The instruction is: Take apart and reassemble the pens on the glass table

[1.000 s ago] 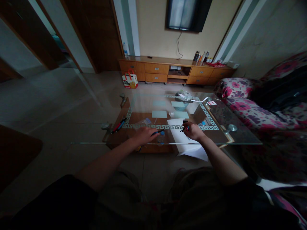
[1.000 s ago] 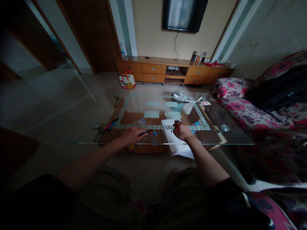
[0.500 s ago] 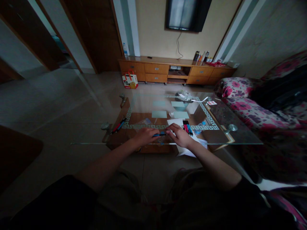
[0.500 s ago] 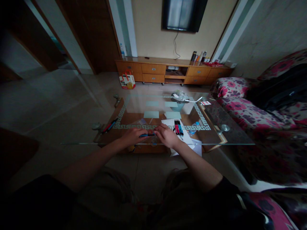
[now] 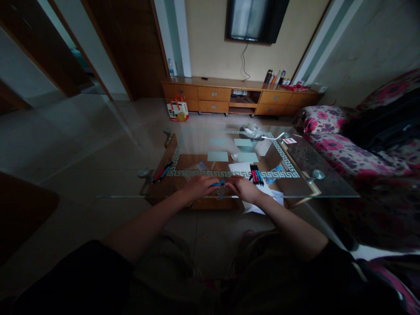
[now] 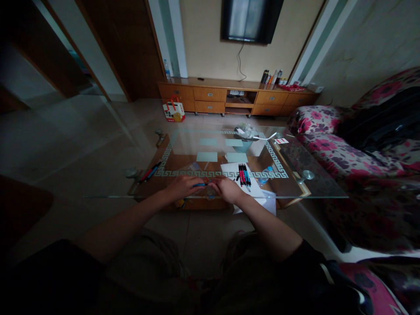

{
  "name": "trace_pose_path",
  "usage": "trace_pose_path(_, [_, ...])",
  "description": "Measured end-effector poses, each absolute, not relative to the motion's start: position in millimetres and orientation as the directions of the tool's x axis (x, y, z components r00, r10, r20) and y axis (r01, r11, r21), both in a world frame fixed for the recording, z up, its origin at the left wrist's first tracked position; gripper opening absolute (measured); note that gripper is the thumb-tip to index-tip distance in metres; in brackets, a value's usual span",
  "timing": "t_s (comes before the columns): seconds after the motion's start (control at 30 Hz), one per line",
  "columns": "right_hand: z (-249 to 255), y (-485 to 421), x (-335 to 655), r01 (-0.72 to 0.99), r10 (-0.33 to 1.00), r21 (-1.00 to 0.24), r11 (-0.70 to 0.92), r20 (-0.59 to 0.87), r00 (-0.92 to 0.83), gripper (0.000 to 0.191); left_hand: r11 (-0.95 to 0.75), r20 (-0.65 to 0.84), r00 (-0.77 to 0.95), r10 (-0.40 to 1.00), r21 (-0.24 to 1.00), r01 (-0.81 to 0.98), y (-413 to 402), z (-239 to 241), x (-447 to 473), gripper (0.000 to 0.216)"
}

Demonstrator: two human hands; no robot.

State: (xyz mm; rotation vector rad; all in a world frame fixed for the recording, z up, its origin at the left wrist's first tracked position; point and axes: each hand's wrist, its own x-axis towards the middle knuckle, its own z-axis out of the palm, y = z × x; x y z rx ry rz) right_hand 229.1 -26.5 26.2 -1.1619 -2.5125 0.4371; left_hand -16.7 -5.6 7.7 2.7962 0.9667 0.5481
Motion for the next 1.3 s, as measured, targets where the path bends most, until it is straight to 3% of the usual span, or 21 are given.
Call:
trace_pose_path(0.8, [29.0,-27.2,228.1,0.630,0.749,-0.422,0.651,0.229,-0.621,0.038,-0.767,0.276,0.718,0.639,0.301,0.567,-9.2,17.7,-13.6,0.029])
trace_pose_path(1.3, [22.1,-23.5,231.7,0.604,0.735,-0.427,0.673,0.294,-0.611,0.029,-0.737,0.222,0.703,0.676,0.229,0.636,-7.4,9.8,-14.0,0.032])
